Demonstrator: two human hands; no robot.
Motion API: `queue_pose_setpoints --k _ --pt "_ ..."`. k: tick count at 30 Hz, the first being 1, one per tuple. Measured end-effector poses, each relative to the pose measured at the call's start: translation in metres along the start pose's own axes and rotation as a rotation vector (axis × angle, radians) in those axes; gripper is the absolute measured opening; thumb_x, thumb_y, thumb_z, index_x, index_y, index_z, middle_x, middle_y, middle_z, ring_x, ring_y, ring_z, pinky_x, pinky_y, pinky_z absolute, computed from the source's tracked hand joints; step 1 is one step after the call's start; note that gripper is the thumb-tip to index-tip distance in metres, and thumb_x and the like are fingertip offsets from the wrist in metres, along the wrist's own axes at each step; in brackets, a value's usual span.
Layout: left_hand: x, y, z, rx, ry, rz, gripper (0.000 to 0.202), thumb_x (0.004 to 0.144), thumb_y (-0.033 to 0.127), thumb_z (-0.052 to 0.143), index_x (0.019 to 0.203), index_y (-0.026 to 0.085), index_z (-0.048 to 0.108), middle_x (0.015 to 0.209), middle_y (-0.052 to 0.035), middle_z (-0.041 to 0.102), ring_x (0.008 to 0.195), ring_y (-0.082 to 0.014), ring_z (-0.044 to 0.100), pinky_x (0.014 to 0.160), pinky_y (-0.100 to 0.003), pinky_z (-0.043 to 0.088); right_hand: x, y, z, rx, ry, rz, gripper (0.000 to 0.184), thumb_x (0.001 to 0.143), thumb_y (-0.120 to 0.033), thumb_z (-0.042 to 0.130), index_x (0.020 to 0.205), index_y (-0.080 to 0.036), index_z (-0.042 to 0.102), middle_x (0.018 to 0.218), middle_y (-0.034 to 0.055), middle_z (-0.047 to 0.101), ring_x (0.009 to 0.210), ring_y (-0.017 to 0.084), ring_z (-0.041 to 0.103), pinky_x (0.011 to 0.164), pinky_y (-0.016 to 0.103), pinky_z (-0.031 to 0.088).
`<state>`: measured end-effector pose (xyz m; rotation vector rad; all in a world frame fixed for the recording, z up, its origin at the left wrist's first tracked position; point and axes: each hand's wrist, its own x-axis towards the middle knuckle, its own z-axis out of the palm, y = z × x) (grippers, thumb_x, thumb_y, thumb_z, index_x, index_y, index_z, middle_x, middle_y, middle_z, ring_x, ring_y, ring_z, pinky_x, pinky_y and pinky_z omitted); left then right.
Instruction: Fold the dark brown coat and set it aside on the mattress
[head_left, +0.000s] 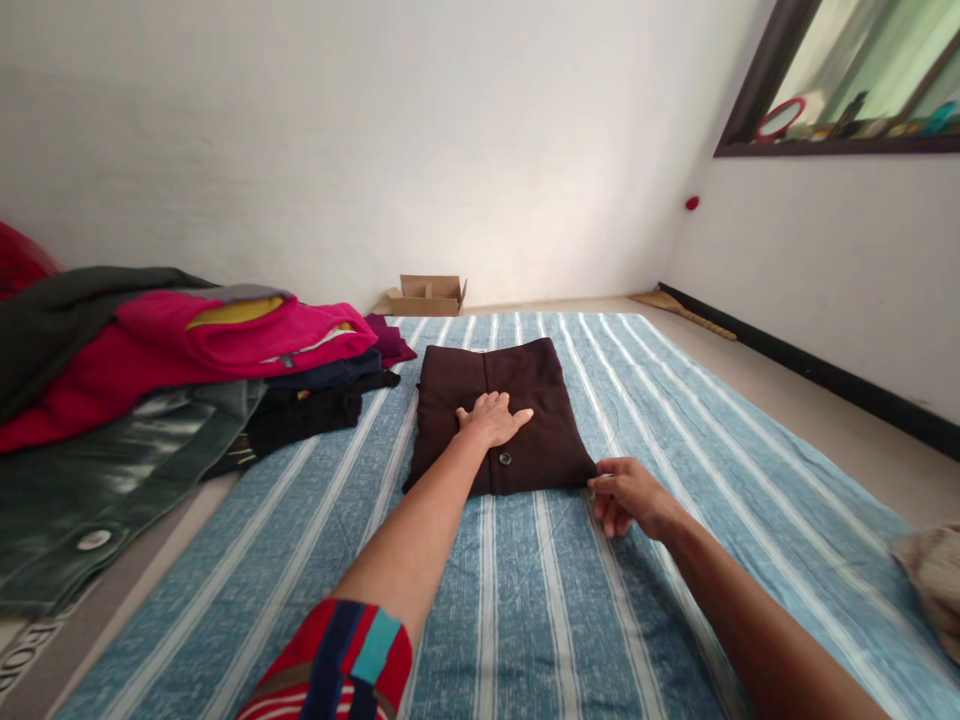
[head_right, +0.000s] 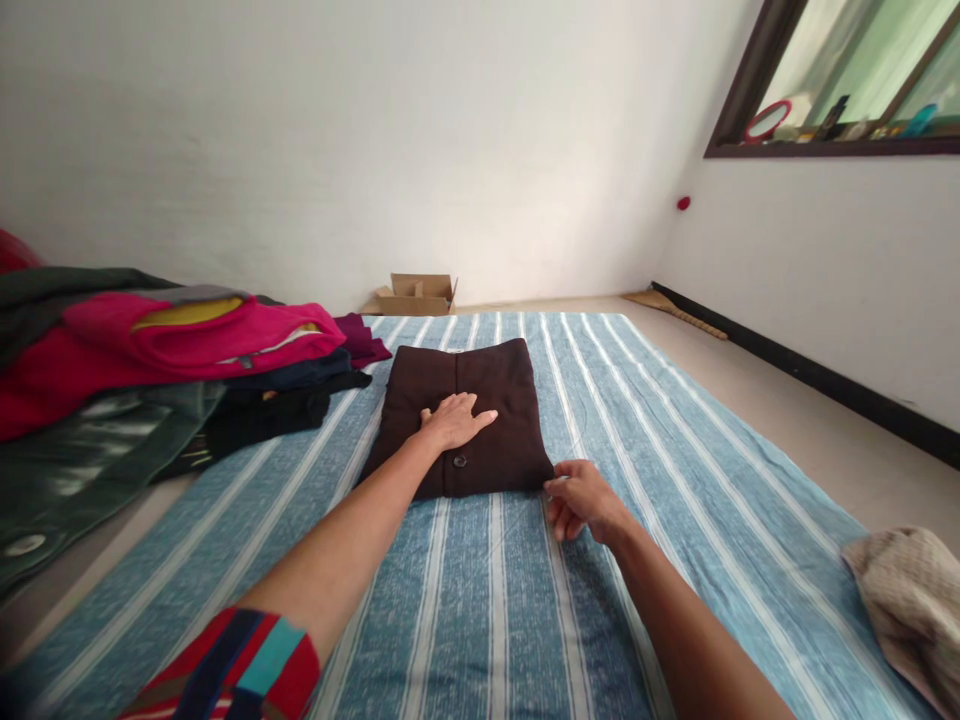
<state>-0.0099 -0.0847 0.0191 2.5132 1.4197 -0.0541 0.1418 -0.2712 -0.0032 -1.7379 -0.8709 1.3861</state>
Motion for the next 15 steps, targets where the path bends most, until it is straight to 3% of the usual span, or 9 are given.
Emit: queue_pose_setpoints --k 5,10,15 --pt "-0.001 0.001 0.0 -0.007 0.004 -0.004 0.073 0.079 0.069 0.019 0.134 0.023 0.034 0.147 -0.0101 0.029 0.133 -0.0315 0.023 0.099 -0.064 0.022 -0.001 0.004 0.016 -0.01 0.195 0.022 0.01 0.077 -0.022 0.048 0.069 -0.019 0.042 0.043 -0.0008 0.055 0.031 0.015 0.054 0.026 0.018 0.031" --pt "-0.001 0.001 0.002 -0.015 0.012 -0.002 0.074 0.08 0.069 0.019 0.135 0.022 0.034 0.147 -0.0102 0.028 0.133 -0.0337 0.022 0.099 -0.064 0.021 0.002 0.0 0.012 0.182 0.088 0.02 0.013 0.073 -0.018 0.05 0.064 -0.019 0.041 0.049 0.0002 0.059 0.033 0.01 0.052 0.028 0.016 0.032" --pt "0.0 0.001 0.003 -0.025 0.019 -0.005 0.073 0.08 0.069 0.02 0.134 0.022 0.036 0.147 -0.0102 0.029 0.133 -0.0342 0.022 0.098 -0.065 0.02 0.0 0.001 0.005 0.124 0.063 0.009 0.011 0.072 -0.02 0.05 0.066 -0.019 0.041 0.043 0.0002 0.057 0.031 0.014 0.053 0.026 0.017 0.029"
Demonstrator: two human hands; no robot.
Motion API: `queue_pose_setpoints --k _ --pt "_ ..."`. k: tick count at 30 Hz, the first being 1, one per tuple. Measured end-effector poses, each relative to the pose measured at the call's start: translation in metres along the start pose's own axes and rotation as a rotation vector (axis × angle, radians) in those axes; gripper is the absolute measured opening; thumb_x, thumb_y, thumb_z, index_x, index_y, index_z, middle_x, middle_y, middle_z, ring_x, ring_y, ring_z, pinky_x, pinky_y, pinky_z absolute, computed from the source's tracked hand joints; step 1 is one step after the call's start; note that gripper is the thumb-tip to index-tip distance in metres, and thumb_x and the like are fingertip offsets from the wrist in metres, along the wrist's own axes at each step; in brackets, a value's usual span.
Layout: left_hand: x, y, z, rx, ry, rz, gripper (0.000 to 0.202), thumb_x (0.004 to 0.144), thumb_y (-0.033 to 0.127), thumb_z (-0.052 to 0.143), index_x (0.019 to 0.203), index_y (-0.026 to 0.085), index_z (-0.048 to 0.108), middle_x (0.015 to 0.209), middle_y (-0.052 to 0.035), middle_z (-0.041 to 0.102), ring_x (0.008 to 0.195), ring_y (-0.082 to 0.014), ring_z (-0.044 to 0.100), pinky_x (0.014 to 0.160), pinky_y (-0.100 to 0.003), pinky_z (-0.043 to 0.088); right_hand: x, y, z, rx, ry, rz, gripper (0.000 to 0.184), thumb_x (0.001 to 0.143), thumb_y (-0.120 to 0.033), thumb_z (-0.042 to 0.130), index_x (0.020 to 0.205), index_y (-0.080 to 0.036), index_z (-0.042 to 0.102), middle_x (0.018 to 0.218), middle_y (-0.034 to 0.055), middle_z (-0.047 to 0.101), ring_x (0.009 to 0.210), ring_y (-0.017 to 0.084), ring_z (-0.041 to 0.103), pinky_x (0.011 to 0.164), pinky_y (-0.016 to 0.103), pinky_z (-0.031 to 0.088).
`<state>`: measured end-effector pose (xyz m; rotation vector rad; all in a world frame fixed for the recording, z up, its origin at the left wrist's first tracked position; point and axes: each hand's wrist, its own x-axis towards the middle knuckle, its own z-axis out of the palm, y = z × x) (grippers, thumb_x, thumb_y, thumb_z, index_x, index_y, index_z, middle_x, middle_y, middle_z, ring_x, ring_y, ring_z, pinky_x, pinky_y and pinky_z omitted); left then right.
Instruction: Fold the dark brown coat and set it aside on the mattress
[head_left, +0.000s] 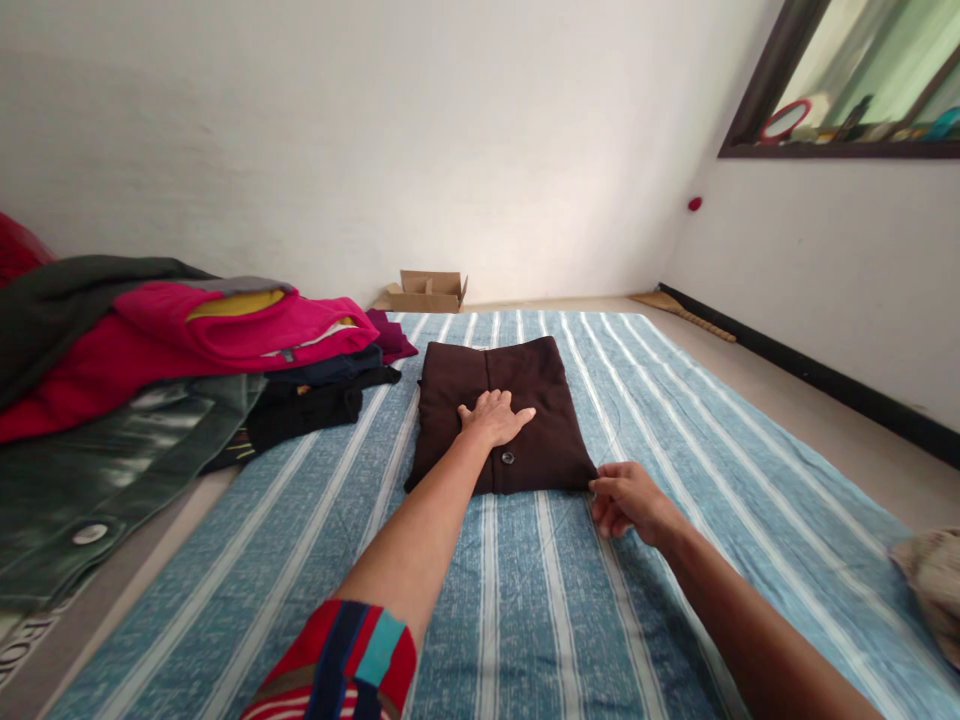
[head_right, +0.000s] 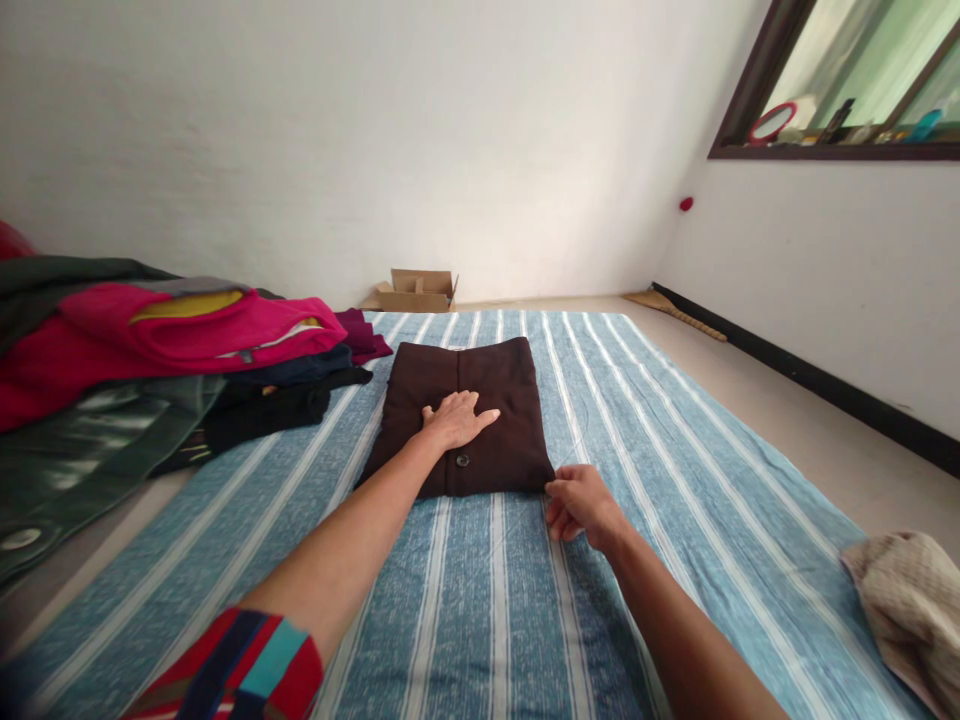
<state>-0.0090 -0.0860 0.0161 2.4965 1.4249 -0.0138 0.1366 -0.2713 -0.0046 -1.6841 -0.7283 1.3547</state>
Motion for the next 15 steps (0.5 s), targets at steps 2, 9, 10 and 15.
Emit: queue_pose_setpoints --k 2,9,10,15 --pt "0.0 0.0 0.0 -0.004 0.001 0.0 0.072 0.08 0.069 0.02 0.133 0.023 0.037 0.147 -0.0098 0.029 0.133 -0.0335 0.022 0.099 -0.065 0.02 -0.001 0.002 -0.001 0.023 -0.054 -0.048 0.01 0.073 -0.024 0.052 0.073 -0.019 0.043 0.048 -0.0009 0.059 0.034 0.014 0.055 0.027 0.017 0.031" --pt "-0.001 0.0 0.0 -0.01 0.016 0.003 0.072 0.079 0.069 0.02 0.131 0.023 0.038 0.145 -0.01 0.032 0.132 -0.0326 0.025 0.099 -0.066 0.02 0.004 0.0 -0.011 0.0 -0.181 -0.05 0.017 0.075 -0.029 0.056 0.083 -0.018 0.047 0.046 -0.003 0.057 0.031 0.012 0.051 0.025 0.016 0.029" --pt "-0.001 0.0 0.001 -0.011 0.017 0.003 0.072 0.079 0.069 0.02 0.132 0.023 0.038 0.146 -0.0097 0.031 0.132 -0.0329 0.024 0.099 -0.066 0.02 0.004 0.001 -0.011 0.014 -0.175 -0.045 0.014 0.076 -0.028 0.055 0.08 -0.018 0.047 0.046 -0.0026 0.057 0.031 0.011 0.052 0.026 0.016 0.029" --pt "-0.001 0.0 0.002 -0.007 0.011 -0.003 0.073 0.079 0.069 0.019 0.133 0.023 0.036 0.146 -0.0093 0.03 0.133 -0.0334 0.022 0.1 -0.065 0.02 0.0 0.01 0.002 0.153 -0.052 -0.012 0.009 0.078 -0.023 0.05 0.076 -0.018 0.044 0.054 0.0007 0.061 0.034 0.01 0.053 0.028 0.017 0.033"
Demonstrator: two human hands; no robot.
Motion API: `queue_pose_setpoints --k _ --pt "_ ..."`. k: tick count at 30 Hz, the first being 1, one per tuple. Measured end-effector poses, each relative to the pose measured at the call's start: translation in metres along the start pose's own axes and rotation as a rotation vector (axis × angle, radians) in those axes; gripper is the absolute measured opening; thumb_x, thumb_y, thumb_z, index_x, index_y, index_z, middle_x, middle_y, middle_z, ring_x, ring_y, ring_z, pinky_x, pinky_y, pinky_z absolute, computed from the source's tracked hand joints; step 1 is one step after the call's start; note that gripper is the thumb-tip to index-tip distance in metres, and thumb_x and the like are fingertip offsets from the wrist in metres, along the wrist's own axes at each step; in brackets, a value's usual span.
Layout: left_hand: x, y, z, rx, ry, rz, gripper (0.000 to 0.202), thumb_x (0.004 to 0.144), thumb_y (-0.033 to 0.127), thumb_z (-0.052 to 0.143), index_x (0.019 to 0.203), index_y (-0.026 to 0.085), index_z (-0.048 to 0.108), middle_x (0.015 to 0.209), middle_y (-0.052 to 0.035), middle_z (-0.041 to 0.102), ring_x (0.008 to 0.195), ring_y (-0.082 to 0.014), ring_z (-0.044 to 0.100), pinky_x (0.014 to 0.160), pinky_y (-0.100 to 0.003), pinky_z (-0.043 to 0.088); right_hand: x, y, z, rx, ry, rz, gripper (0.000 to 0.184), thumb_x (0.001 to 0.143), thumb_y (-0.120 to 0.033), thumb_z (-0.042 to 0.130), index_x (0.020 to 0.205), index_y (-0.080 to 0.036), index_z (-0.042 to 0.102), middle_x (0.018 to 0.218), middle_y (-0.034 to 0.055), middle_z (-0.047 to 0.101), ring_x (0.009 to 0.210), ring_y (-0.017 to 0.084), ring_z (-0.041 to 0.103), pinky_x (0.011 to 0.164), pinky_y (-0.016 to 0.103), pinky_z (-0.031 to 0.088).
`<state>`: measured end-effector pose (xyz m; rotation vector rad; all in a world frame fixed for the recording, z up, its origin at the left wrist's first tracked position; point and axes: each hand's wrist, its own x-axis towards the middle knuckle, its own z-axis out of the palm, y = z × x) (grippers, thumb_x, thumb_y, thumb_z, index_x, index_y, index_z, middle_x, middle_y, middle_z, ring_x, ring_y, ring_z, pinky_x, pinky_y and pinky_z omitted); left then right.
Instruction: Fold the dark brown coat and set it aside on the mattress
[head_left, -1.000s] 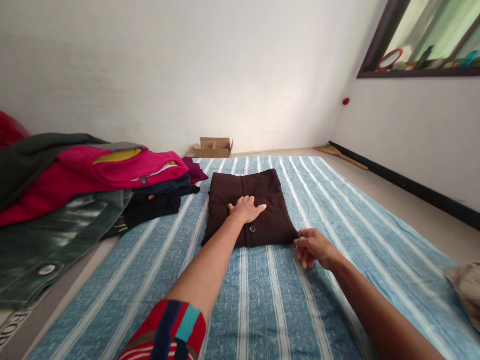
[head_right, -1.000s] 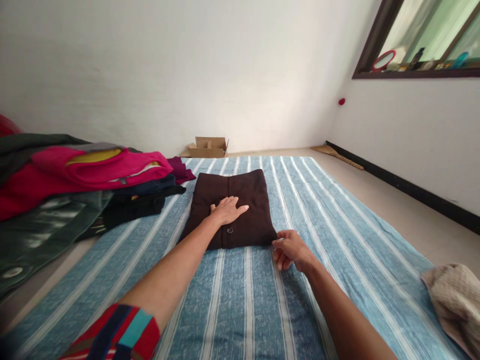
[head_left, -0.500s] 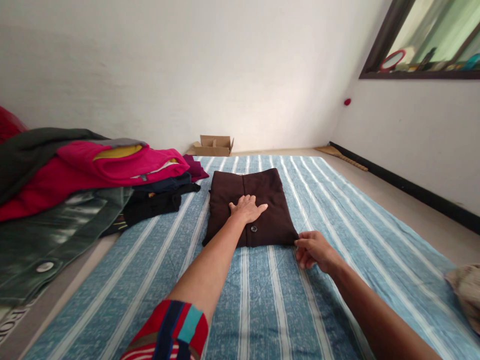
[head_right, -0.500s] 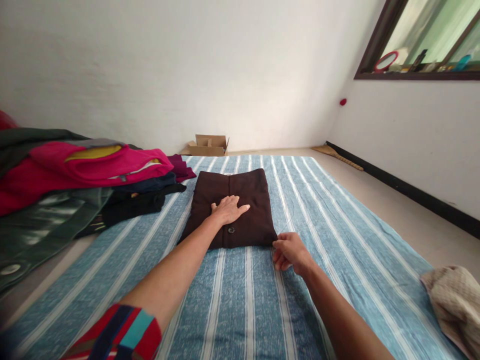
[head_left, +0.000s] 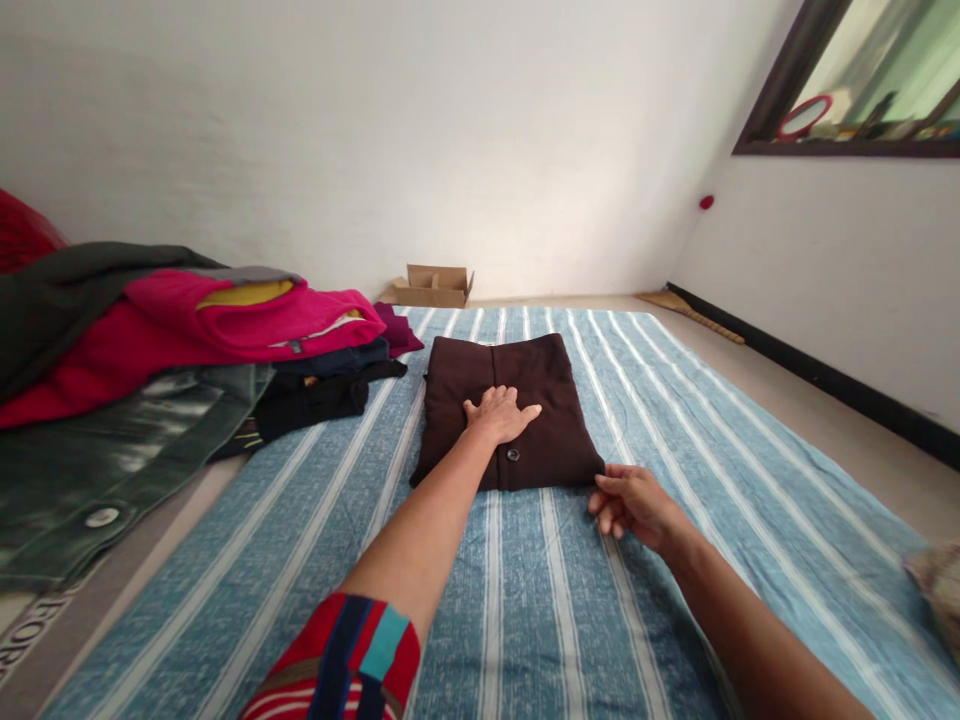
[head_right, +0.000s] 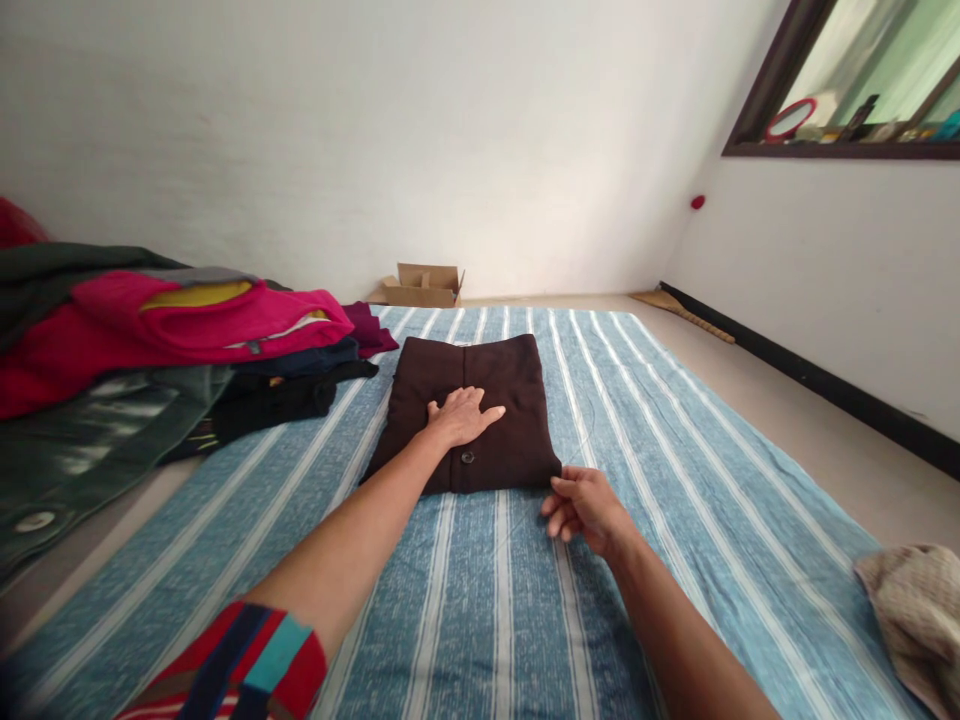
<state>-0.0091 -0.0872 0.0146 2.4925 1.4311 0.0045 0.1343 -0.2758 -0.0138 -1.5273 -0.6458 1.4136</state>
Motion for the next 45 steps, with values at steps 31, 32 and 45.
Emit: queue_pose_setpoints --k 31,32,45 --pt "0.0 0.098 0.007 0.306 0.06 0.909 0.048 0.089 0.046 0.037 0.067 0.016 0.068 0.074 -0.0087 0.07 0.075 -0.0193 0.064 0.07 -0.03 0.039 0.011 -0.008 -0.012 -0.093 -0.149 -0.035 0.029 0.077 -0.043 0.058 0.084 -0.019 0.045 0.059 -0.0009 0.062 0.041 0.015 0.061 0.027 0.017 0.034" --pt "0.003 0.1 0.009 0.315 0.057 0.898 0.049 0.088 0.048 0.038 0.068 0.016 0.068 0.075 -0.009 0.071 0.076 -0.0197 0.064 0.07 -0.03 0.039 0.011 -0.008 -0.012 -0.111 -0.138 -0.025 0.029 0.077 -0.044 0.058 0.079 -0.019 0.044 0.056 -0.0013 0.061 0.04 0.015 0.06 0.027 0.016 0.034" --pt "0.016 0.098 0.02 0.261 0.278 0.846 0.046 0.09 0.045 0.04 0.075 0.012 0.069 0.073 -0.0122 0.069 0.078 -0.0237 0.063 0.074 -0.036 0.038 0.01 -0.008 -0.004 -0.1 0.019 0.06 0.022 0.082 -0.031 0.051 0.067 -0.019 0.041 0.049 0.0 0.059 0.032 0.011 0.053 0.027 0.015 0.03"
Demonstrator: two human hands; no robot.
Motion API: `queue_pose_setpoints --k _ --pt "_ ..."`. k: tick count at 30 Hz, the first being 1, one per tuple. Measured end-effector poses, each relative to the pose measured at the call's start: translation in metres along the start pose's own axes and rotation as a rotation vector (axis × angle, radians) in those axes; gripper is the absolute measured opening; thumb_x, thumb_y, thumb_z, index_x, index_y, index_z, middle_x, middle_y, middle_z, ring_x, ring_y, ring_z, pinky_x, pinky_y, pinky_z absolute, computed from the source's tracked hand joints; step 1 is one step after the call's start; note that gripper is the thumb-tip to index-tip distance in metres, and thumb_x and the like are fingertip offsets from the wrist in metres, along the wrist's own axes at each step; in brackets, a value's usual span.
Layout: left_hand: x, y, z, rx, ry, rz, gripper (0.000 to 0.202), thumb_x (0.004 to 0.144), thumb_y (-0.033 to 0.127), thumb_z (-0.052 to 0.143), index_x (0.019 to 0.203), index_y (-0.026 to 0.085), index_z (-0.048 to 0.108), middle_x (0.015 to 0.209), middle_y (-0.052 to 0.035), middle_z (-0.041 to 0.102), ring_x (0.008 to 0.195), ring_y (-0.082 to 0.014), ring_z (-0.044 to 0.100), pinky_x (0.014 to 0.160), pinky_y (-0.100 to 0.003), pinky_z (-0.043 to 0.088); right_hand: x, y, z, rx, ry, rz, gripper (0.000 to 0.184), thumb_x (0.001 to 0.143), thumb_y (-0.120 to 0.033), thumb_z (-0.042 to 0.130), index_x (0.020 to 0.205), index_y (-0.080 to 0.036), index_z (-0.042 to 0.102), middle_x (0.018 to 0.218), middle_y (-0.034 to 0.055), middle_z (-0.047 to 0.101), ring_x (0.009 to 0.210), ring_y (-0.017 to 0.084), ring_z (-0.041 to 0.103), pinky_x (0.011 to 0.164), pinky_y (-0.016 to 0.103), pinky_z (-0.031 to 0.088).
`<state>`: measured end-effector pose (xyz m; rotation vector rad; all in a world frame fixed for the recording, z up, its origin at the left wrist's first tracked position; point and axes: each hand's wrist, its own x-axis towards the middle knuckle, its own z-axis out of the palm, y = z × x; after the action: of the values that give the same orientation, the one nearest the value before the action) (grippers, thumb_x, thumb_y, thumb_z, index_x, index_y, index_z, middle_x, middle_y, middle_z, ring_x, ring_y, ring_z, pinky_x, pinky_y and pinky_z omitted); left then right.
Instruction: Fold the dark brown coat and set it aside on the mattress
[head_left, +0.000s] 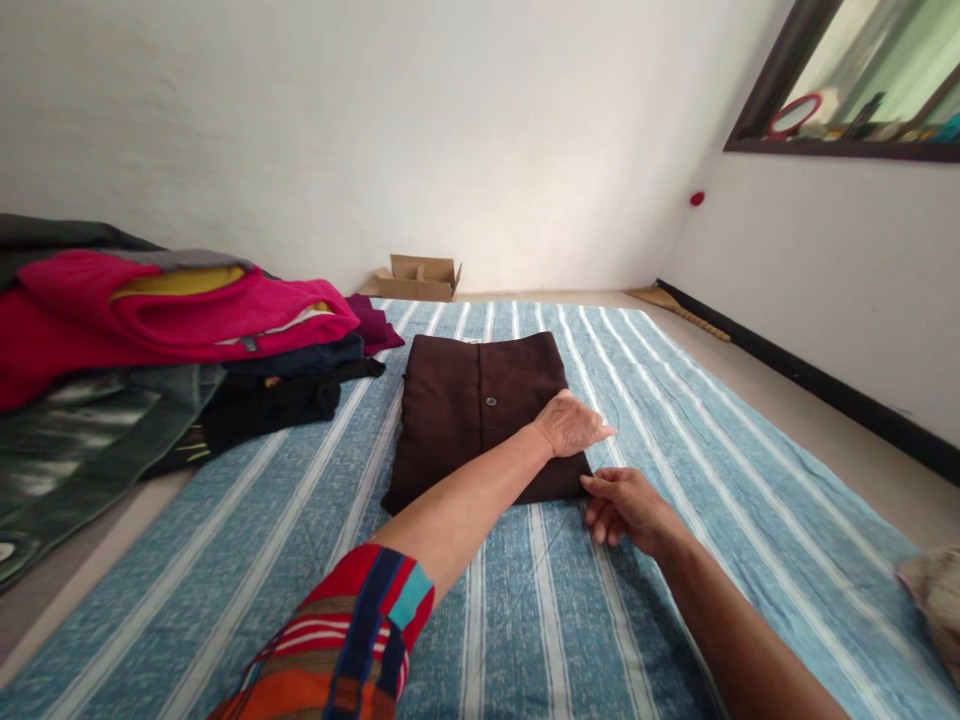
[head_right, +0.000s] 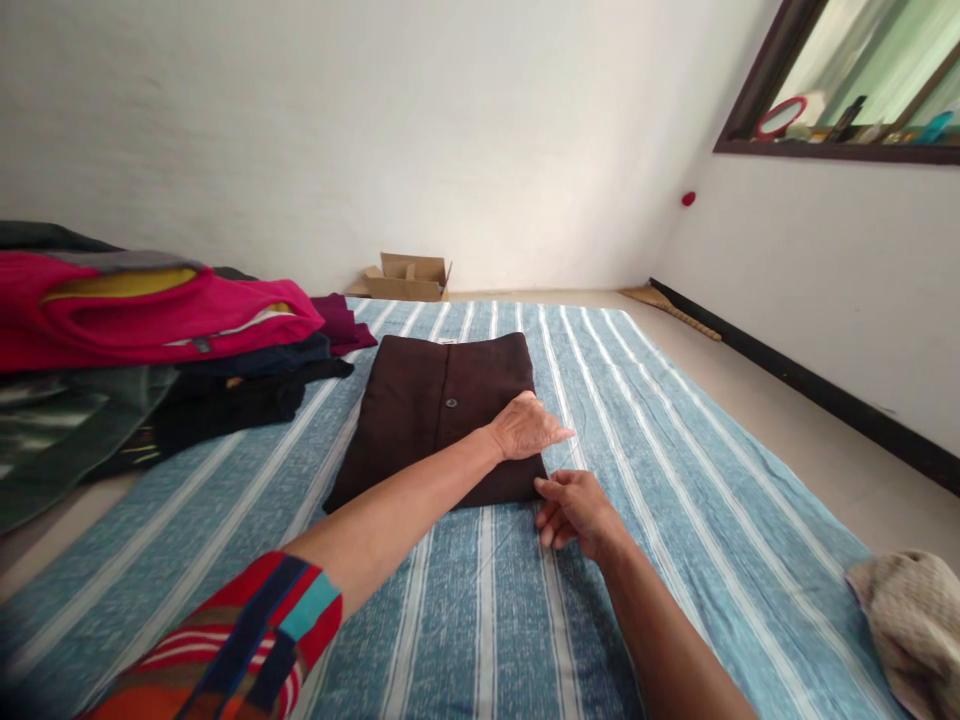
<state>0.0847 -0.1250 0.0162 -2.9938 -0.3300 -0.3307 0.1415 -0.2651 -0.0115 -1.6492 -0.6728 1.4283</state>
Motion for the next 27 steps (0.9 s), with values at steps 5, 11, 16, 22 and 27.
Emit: queue_pose_setpoints --k 5,11,16,22,27 --pt "-0.008 -0.008 -0.011 -0.087 0.134 -0.034 0.026 0.087 0.031 0.049 0.077 0.013 0.065 0.082 -0.0097 0.067 0.084 -0.0223 0.059 0.075 -0.034 0.041 -0.002 0.003 -0.003 0.0 -0.003 -0.001 0.024 0.08 -0.034 0.054 0.066 -0.019 0.041 0.049 -0.0001 0.059 0.032 0.01 0.052 0.028 0.016 0.031" --pt "-0.095 -0.039 -0.06 -0.221 0.389 -0.317 0.015 0.082 0.022 0.05 0.072 0.016 0.058 0.078 -0.0053 0.063 0.08 -0.0176 0.056 0.076 -0.03 0.042 -0.009 0.009 -0.005 0.007 0.008 -0.037 0.028 0.078 -0.042 0.057 0.07 -0.018 0.045 0.053 0.0002 0.06 0.035 0.01 0.053 0.03 0.016 0.034" --pt "-0.215 -0.042 -0.082 -0.572 0.468 -0.929 0.014 0.076 0.031 0.054 0.071 0.018 0.058 0.069 -0.0002 0.061 0.068 -0.0155 0.057 0.067 -0.028 0.044 -0.011 0.013 -0.001 -0.009 0.083 -0.049 0.029 0.074 -0.044 0.06 0.071 -0.018 0.046 0.053 0.0 0.059 0.037 0.011 0.053 0.032 0.017 0.034" --pt "-0.273 -0.013 -0.075 -1.281 0.326 -1.097 0.034 0.066 0.033 0.062 0.095 0.015 0.057 0.082 -0.0031 0.063 0.067 -0.0146 0.057 0.048 -0.022 0.037 -0.021 0.009 0.002 -0.391 0.42 -0.134 0.028 0.074 -0.046 0.053 0.078 -0.019 0.057 0.06 0.0034 0.061 0.05 0.018 0.059 0.046 0.027 0.042" --pt "-0.267 -0.004 -0.059 -1.354 0.322 -1.087 0.039 0.057 0.021 0.064 0.095 0.013 0.057 0.071 0.0016 0.058 0.051 -0.0073 0.045 0.043 -0.019 0.03 -0.035 -0.014 0.056 -0.845 0.639 -0.697 0.028 0.08 -0.044 0.045 0.085 -0.023 0.063 0.092 0.0072 0.066 0.082 0.024 0.062 0.071 0.036 0.046"
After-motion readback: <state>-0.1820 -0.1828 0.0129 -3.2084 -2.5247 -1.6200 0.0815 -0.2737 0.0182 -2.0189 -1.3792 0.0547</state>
